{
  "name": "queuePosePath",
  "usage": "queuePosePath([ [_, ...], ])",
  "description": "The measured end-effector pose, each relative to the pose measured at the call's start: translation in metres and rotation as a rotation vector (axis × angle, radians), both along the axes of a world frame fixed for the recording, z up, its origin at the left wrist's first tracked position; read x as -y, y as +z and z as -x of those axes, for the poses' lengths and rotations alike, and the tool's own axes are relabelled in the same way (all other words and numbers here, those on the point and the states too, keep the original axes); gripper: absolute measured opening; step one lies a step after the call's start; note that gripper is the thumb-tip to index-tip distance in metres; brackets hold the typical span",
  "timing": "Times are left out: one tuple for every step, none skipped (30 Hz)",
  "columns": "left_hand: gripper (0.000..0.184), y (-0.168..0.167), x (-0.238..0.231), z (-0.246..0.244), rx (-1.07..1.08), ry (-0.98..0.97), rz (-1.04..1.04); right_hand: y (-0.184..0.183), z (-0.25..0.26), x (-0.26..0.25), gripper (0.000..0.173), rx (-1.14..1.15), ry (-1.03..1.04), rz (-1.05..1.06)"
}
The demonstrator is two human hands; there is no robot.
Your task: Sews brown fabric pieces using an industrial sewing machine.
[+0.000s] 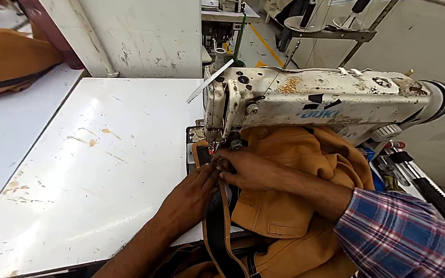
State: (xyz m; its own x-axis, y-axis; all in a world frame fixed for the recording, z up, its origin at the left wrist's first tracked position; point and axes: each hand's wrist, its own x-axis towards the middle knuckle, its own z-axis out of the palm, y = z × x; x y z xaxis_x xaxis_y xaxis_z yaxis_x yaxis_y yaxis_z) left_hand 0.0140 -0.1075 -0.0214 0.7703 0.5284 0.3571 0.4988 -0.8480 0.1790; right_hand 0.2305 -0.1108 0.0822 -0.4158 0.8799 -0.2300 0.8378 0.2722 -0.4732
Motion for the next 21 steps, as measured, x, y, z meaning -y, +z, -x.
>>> queuePosePath([
  [0.048,0.001,-0.002,0.001,-0.012,-0.025,0.018,0.003,-0.005,-0.001,0.018,0.036,0.033,-0.035],
  [0.047,0.003,-0.003,0.002,-0.030,-0.050,0.030,0.004,-0.013,0.000,0.011,0.083,0.091,-0.098],
  [0.046,0.006,-0.005,0.002,-0.051,-0.073,0.037,0.006,-0.021,0.002,0.012,0.130,0.169,-0.168],
  [0.046,0.008,-0.006,0.002,-0.074,-0.089,0.036,0.007,-0.030,0.005,0.015,0.182,0.260,-0.231],
  [0.048,0.010,-0.007,0.002,-0.098,-0.103,0.027,0.009,-0.037,0.012,0.021,0.234,0.344,-0.266],
  [0.049,0.012,-0.008,0.002,-0.124,-0.111,0.020,0.010,-0.042,0.021,0.026,0.279,0.408,-0.287],
  [0.049,0.014,-0.009,0.002,-0.139,-0.117,0.017,0.012,-0.044,0.032,0.026,0.324,0.451,-0.268],
  [0.048,0.015,-0.011,0.002,-0.150,-0.122,0.015,0.014,-0.045,0.044,0.030,0.390,0.466,-0.208],
  [0.047,0.016,-0.012,0.002,-0.157,-0.128,0.014,0.015,-0.043,0.057,0.052,0.459,0.448,-0.119],
  [0.047,0.017,-0.014,0.002,-0.166,-0.135,0.016,0.015,-0.040,0.070,0.078,0.508,0.426,-0.025],
  [0.047,0.019,-0.016,0.002,-0.170,-0.145,0.020,0.013,-0.037,0.081,0.099,0.532,0.409,0.034],
  [0.046,0.021,-0.019,0.003,-0.171,-0.160,0.020,0.007,-0.035,0.091,0.111,0.535,0.389,0.029],
  [0.044,0.022,-0.021,0.004,-0.165,-0.180,0.011,-0.005,-0.036,0.100,0.112,0.521,0.377,-0.066],
  [0.043,0.022,-0.024,0.006,-0.157,-0.205,0.001,-0.016,-0.037,0.106,0.101,0.512,0.372,-0.176],
  [0.040,0.023,-0.027,0.008,-0.142,-0.227,-0.011,-0.022,-0.038,0.108,0.082,0.511,0.375,-0.266],
  [0.038,0.023,-0.029,0.010,-0.117,-0.244,-0.018,-0.022,-0.039,0.107,0.062,0.489,0.373,-0.303],
  [0.035,0.023,-0.031,0.012,-0.091,-0.259,-0.018,-0.017,-0.040,0.103,0.043,0.459,0.361,-0.323],
  [0.031,0.021,-0.032,0.014,-0.059,-0.279,-0.020,-0.008,-0.041,0.098,0.029,0.429,0.325,-0.297],
  [0.027,0.019,-0.033,0.017,-0.041,-0.302,-0.023,0.004,-0.042,0.092,0.023,0.408,0.268,-0.248],
  [0.026,0.018,-0.032,0.018,-0.031,-0.323,-0.029,0.017,-0.043,0.085,0.025,0.392,0.207,-0.191],
  [0.026,0.016,-0.030,0.019,-0.017,-0.342,-0.038,0.030,-0.045,0.078,0.031,0.371,0.156,-0.136],
])
